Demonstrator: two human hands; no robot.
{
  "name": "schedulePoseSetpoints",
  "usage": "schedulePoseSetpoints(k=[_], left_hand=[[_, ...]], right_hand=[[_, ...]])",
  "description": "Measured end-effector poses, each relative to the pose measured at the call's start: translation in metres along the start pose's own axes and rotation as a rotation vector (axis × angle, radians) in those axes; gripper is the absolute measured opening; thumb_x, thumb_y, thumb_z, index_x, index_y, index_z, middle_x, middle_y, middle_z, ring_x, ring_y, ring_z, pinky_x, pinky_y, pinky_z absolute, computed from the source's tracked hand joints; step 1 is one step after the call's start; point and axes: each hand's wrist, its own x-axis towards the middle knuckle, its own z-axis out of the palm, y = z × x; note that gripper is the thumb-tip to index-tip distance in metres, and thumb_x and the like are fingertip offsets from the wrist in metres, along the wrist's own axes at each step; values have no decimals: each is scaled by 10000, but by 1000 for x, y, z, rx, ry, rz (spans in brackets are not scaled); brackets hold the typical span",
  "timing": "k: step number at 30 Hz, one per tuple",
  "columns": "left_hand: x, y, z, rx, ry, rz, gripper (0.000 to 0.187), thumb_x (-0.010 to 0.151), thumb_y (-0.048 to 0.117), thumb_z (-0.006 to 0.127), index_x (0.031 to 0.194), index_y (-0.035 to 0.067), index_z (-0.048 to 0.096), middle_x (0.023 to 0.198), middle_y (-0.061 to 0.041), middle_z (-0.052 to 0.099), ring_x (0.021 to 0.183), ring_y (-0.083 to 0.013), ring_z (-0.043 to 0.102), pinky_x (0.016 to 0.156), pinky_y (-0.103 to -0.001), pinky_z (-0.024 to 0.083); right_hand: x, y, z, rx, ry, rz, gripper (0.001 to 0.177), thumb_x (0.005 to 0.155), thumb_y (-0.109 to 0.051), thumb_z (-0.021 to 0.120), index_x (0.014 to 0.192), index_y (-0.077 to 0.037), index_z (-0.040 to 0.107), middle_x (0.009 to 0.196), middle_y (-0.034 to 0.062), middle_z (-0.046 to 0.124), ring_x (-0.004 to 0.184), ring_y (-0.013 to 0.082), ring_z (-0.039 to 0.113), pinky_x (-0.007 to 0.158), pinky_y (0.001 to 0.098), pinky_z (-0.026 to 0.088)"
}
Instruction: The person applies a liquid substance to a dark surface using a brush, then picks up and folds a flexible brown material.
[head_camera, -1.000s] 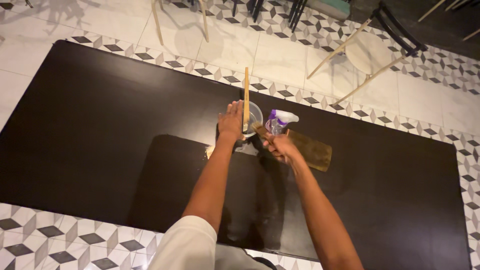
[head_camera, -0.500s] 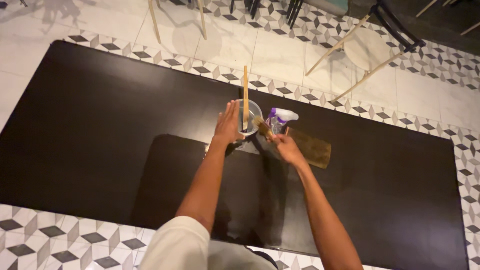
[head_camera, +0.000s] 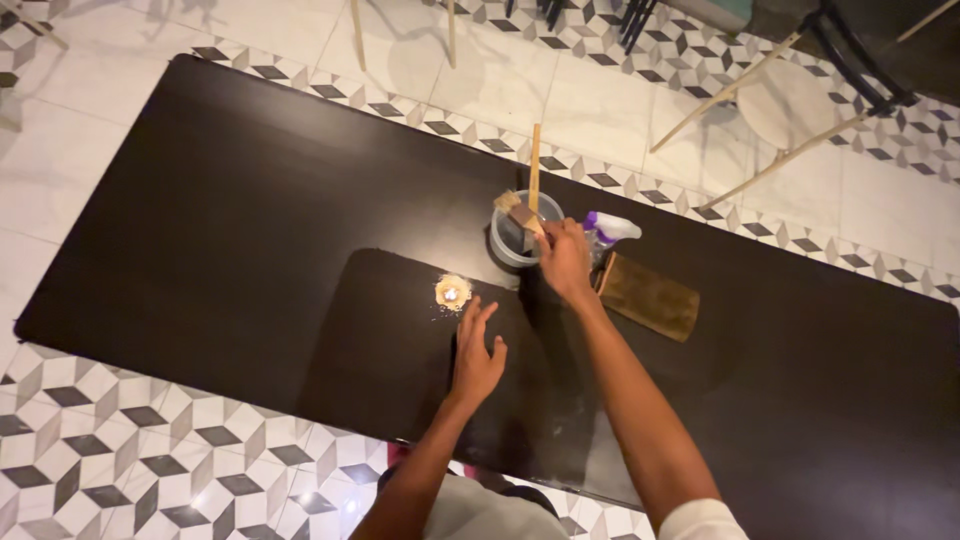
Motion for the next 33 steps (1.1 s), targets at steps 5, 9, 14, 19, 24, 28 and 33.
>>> schedulePoseSetpoints(k=[5, 9, 14, 19, 24, 28, 33], left_hand=[[-33, 9, -29, -45, -3, -51, 551, 840, -17, 609, 1380, 80, 556, 1520, -204, 456, 1414, -404, 435, 1168, -461, 367], [-48, 5, -52, -43, 12, -91, 507, 848, -35, 594, 1342, 80, 594, 1482, -173, 505, 1377, -365, 495, 1104, -431, 430], [-58, 0, -69, -63, 30, -201, 427, 878, -9, 608, 1290, 102, 629, 1435, -128, 536, 1279, -293, 575, 970, -374, 516], [-56, -1, -70, -56, 40, -197, 367, 903, 19, 632, 1261, 98, 644, 1425, -114, 542, 1270, -273, 576, 940, -362, 526], [-52, 3, -57, -77, 15, -212, 332, 922, 22, 635, 1245, 96, 654, 1411, -87, 561, 1214, -227, 621, 927, -344, 528], [-51, 5, -35, -134, -34, -168, 286, 933, 27, 634, 1211, 86, 668, 1346, -75, 605, 1132, -189, 638, 860, -303, 557], [-27, 9, 24, -211, -179, -193, 188, 981, 66, 642, 1157, 71, 707, 1104, -72, 722, 957, -165, 683, 760, -292, 546]], right_hand=[[2, -3, 23, -153, 16, -25, 258, 915, -173, 726, 1149, -67, 746, 1022, 150, 630, 1018, 365, 570, 858, 506, 439], [-2, 2, 33, -197, -12, -28, 273, 911, -195, 724, 1166, -98, 744, 1018, 138, 622, 1049, 346, 566, 874, 496, 436], [-5, 2, 34, -254, -38, -11, 289, 922, -173, 709, 1203, -105, 722, 1062, 137, 625, 1078, 345, 554, 888, 498, 429], [-28, -16, 17, -242, 141, -94, 358, 898, -146, 696, 1247, -79, 655, 1205, 175, 600, 1153, 383, 534, 921, 493, 418], [-94, 2, -13, -92, 231, -12, 361, 931, -104, 678, 1288, -62, 640, 1218, 188, 579, 1133, 389, 529, 979, 489, 425], [-145, 66, -43, -139, 291, 197, 293, 931, -96, 674, 1223, -77, 666, 1157, 165, 604, 1117, 379, 542, 995, 475, 443], [-192, 159, -79, -152, 413, 368, 294, 925, -68, 677, 1218, -55, 672, 1151, 166, 612, 1111, 370, 558, 964, 458, 479]])
